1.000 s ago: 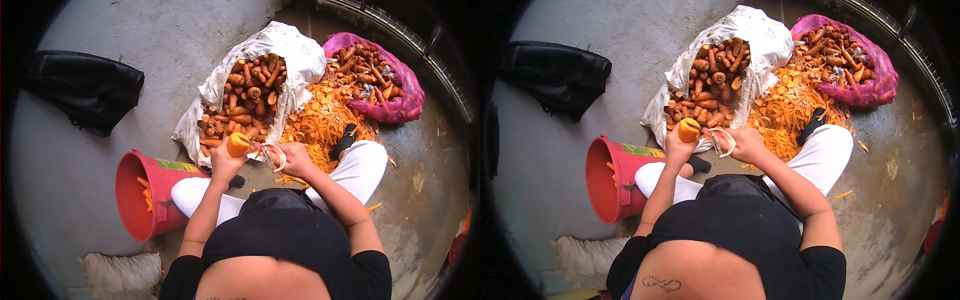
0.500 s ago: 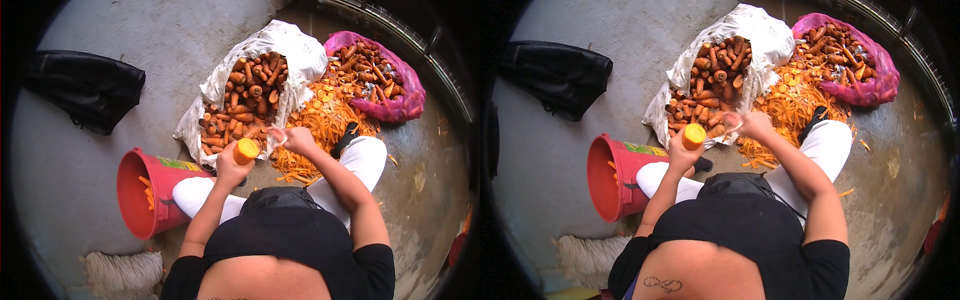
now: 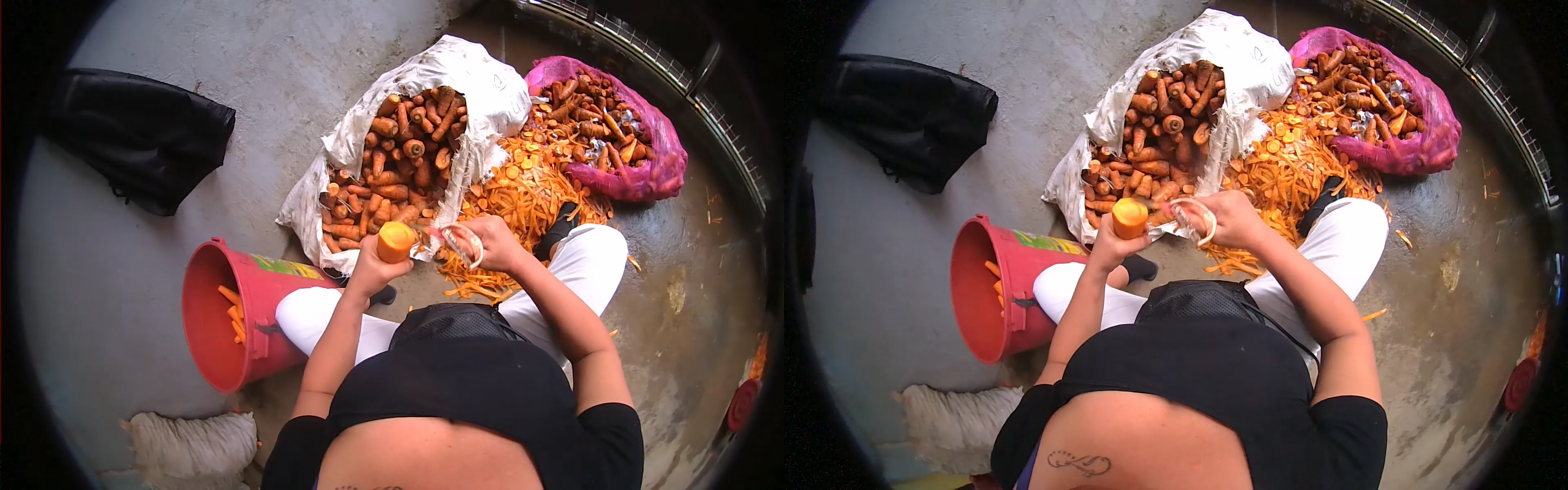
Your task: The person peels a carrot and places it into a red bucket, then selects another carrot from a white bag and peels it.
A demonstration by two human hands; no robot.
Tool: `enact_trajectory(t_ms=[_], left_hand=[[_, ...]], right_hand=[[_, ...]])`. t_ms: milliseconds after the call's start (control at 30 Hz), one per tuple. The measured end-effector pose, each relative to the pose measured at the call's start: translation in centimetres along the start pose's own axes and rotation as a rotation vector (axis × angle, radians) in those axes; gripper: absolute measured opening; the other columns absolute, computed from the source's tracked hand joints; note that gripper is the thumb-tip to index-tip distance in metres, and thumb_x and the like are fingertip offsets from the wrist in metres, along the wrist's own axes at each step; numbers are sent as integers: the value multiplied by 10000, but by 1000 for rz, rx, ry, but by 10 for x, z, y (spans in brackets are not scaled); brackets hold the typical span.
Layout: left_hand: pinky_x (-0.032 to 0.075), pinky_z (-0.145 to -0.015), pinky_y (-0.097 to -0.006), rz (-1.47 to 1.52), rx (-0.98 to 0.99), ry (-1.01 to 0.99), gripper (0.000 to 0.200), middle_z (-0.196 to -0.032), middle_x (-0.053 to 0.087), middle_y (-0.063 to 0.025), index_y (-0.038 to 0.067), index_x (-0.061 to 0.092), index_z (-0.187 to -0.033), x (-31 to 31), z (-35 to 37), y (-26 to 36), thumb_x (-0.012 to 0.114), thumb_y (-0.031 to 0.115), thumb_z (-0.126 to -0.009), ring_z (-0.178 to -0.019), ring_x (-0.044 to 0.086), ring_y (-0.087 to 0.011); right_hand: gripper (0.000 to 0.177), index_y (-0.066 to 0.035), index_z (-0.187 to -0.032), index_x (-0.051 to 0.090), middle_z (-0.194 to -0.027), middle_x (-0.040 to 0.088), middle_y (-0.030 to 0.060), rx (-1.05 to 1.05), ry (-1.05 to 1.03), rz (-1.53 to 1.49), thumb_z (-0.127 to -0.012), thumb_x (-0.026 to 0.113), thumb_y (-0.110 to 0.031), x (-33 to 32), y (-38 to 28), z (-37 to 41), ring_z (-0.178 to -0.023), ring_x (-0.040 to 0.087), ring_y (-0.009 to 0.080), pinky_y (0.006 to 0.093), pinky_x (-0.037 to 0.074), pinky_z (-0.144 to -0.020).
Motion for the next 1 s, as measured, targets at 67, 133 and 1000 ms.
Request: enact_trajectory(t_ms=[67, 133, 1000], left_hand=[[457, -617, -229, 76, -53, -80, 264, -716, 600, -11, 15, 612, -879, 4, 2, -1, 715, 27, -637, -668, 577, -91], [442, -599, -228, 129, -102, -135, 288, -701, 593, -10, 13, 618, -883, 6, 7, 0, 697, 7, -606, -650, 566, -90], [362, -438, -236, 389, -306, -291, 290, -612, 518, -46, 7, 536, -802, 21, 6, -2, 673, 56, -550, -474, 480, -122]], right_hand=[[287, -146, -862, 712, -614, 601, 117, -140, -94, 57, -842, 638, -423, 2, -16, -4, -562, 607, 300, 375, 471, -515], [317, -128, -774, 678, -572, 568, 110, -198, -135, 59, -830, 641, -437, 3, -22, -6, -536, 586, 307, 399, 451, -496], [280, -180, -965, 732, -650, 636, 124, 84, 69, -6, -856, 629, -417, -15, 20, 9, -588, 642, 271, 350, 495, -547]])
Point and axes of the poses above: each hand's wrist, its own z-axis away from the middle knuckle, its own x-axis out of the palm, y = z × x, the point moved 7 cm from there along -z, towards the middle knuckle
